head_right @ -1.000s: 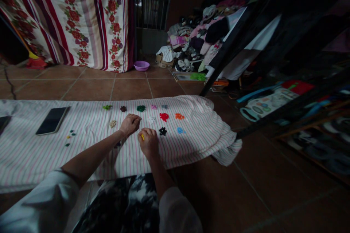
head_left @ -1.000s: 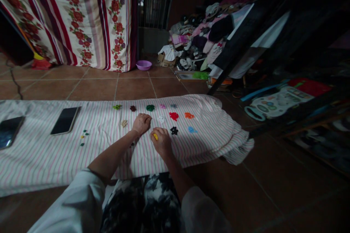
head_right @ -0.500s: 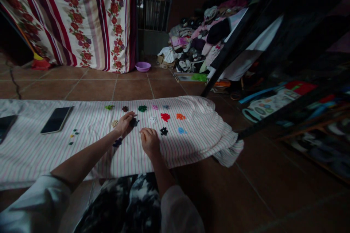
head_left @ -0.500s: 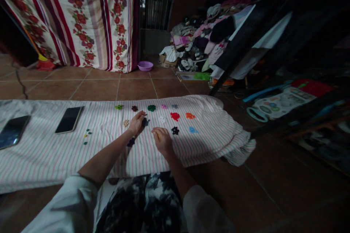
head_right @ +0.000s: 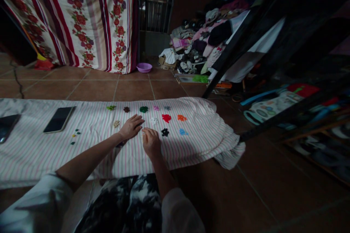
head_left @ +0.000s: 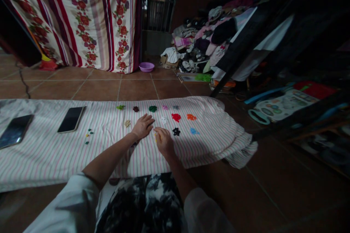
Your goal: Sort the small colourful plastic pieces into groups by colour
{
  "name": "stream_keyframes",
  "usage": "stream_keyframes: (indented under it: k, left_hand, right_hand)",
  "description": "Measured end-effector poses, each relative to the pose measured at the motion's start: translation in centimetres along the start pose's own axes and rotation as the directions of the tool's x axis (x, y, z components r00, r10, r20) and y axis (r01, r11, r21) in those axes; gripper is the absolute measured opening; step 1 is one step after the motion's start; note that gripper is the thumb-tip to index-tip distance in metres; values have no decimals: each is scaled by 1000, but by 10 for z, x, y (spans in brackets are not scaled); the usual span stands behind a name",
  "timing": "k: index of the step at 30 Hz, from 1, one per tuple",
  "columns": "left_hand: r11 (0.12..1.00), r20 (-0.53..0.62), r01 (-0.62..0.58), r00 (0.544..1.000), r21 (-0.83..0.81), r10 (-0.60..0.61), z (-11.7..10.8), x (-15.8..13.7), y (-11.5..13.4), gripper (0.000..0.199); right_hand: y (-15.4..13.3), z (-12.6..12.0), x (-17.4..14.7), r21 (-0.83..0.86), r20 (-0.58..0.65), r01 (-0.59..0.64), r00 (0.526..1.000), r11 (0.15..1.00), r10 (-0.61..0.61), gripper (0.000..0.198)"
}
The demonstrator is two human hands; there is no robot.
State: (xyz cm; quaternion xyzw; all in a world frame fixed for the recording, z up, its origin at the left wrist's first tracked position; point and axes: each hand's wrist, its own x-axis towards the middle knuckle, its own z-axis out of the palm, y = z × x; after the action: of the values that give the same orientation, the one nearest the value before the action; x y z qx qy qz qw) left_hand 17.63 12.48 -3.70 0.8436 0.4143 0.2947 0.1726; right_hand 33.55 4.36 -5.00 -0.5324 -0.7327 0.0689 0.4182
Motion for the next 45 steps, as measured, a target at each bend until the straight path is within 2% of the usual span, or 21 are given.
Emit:
stream_keyframes:
  k: [7,18,23,28,31,35,40,45]
  left_hand:
    - [998,-27,22,999,54,-20,4,-1,-6,27]
    - [999,-7,40,999,-37,-40,-8,3,3,22]
    - [979,-45,148,987,-137,-155,-7,6,3,29]
    - [914,-63,302,942,-271,-330,-12,11,-7,37]
    - [868,-51,352,918,-350,-392,-15,14,-11,39]
    - [834,-58,384,896,-396,-440,-17,15,-14,38]
    - [836,-89,421,874,-352,-478,-17,9,-19,33]
    - [850,-76,424,881,-311,-467,-14,1,-24,39]
  right_hand:
    - [-1,0,-1,-12,-7,-35,999,999,35,27]
    - [-2,-1,-1,-3,-10,-40,999,999,40,28]
    - [-3,-3,0,2,-21,-41,999,999,41,29]
    - [-5,-4,1,4,-28,-46,999,999,46,30]
    - [-6,-5,1,-4,-25,-46,999,999,46,30]
    - [-6,-5,1,-1,-22,-50,999,999,50,30]
    - [-4,-4,1,8,-27,-55,998,998,55,31]
    - [-3,-3,0,-25,-45,-55,998,998,53,33]
